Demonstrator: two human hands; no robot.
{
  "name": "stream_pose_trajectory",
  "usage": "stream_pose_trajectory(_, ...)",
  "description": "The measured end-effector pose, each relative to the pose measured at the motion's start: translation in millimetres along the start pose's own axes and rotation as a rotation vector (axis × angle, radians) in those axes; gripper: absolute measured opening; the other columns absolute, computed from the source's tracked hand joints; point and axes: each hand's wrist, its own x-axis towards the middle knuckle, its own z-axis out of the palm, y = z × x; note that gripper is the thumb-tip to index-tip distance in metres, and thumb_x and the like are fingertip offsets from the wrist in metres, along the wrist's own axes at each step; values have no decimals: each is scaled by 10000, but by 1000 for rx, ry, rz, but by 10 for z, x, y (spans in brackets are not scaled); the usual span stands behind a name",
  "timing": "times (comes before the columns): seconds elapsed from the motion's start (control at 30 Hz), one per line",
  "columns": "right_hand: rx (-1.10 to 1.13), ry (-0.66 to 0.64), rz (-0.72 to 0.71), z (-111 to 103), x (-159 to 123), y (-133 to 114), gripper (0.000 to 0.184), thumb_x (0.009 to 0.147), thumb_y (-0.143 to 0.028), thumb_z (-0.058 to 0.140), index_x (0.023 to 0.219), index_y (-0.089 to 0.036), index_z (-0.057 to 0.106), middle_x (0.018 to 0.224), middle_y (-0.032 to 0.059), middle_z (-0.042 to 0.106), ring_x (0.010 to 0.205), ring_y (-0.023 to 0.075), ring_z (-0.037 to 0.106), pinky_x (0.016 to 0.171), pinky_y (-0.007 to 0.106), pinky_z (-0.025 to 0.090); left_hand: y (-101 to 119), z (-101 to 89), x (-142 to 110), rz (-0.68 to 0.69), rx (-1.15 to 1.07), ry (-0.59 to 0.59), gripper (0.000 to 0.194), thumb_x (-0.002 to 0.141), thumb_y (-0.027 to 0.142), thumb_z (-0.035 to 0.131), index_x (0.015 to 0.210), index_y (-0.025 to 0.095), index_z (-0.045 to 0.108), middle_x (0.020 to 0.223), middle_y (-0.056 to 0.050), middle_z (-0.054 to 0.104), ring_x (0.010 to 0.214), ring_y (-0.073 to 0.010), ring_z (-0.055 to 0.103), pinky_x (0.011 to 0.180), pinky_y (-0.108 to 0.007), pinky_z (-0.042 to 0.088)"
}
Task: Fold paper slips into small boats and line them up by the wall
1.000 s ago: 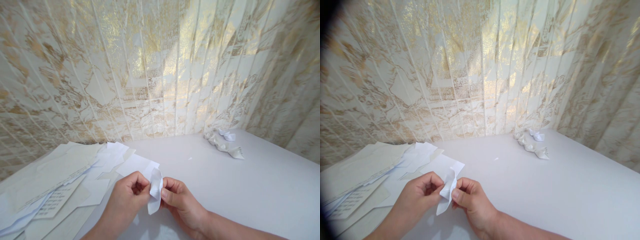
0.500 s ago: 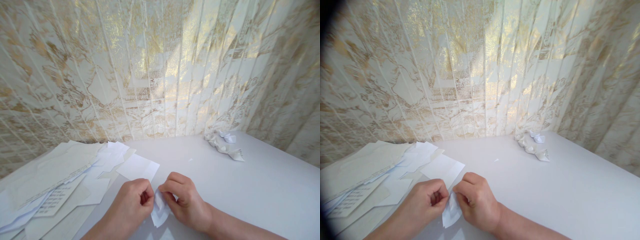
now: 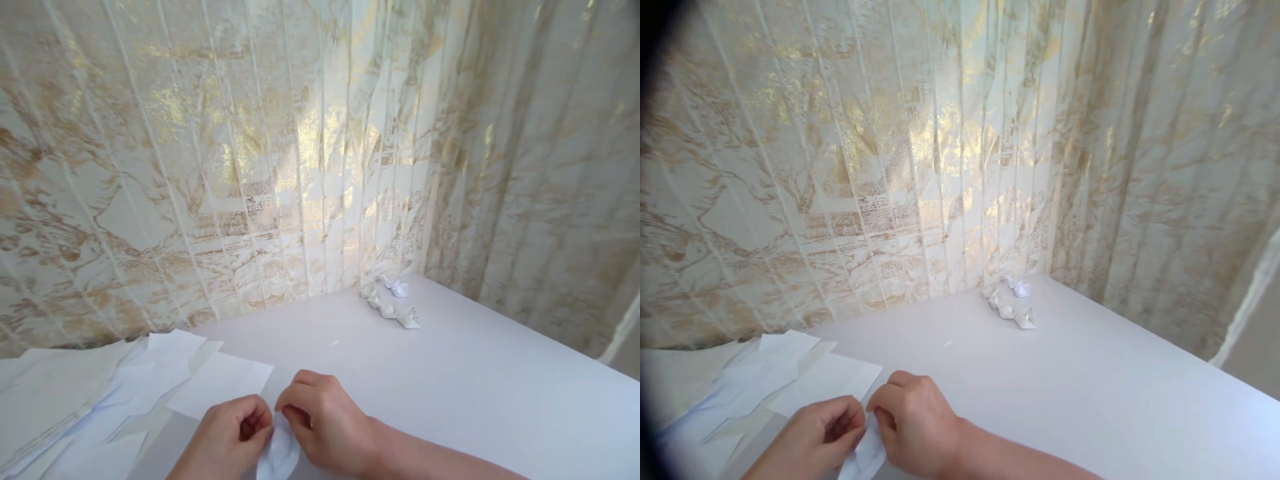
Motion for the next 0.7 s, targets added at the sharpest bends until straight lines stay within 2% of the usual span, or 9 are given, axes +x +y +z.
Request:
stream_pose_trajectory(0.1,-16,43,108,-141,-44,119,281,636,-26,445,738,-186,652,655,21,601,623,140,555,556,197,412,96,169,135,76,40,-12,101,606,178,466,523,173,525,477,46,486,494,-125,455,494,-203,331)
stream_pose_trajectory(0.2,-75,109,211,-386,-157,323,247,704,-51,441,721,-180,650,666,33,619,629,146,564,575,222,418,210,328,239,135,-19,-52,138,651,172,449,651,171,587,608,15,586,579,-142,531,526,-201,377)
stream_pose_trajectory(0.3,-157,172,343,-732,-330,600,170,722,-110,489,706,-187,639,649,20,623,573,148,551,551,243,416,304,450,254,142,-59,-51,159,651,169,468,720,168,611,717,-10,621,669,-153,569,587,-202,418)
stream_pose_trajectory(0.47,-365,279,648,-1458,-624,1139,107,741,-185,527,703,-186,627,641,16,644,608,182,576,585,278,424,289,573,192,157,19,-71,181,627,114,449,614,169,622,661,-10,638,642,-149,570,587,-201,407)
stream_pose_trajectory(0.57,-530,355,878,-1856,-721,1481,99,777,-193,538,797,-169,632,730,41,648,726,206,587,687,323,439,236,613,180,171,83,-69,218,617,84,431,590,167,630,633,-7,634,609,-138,552,566,-198,387)
stream_pose_trajectory(0.67,-635,339,1064,-2101,-735,1805,208,862,-269,502,1038,-168,550,1062,55,570,886,182,572,749,364,477,222,635,171,190,117,-74,233,619,74,429,602,162,644,639,-11,630,602,-132,541,557,-196,375)
stream_pose_trajectory(0.7,-652,321,1107,-2141,-726,1903,227,869,-268,491,1076,-183,532,1111,61,547,909,185,567,758,367,482,224,640,167,198,127,-76,234,617,70,431,603,160,647,644,-14,629,601,-131,539,556,-196,373)
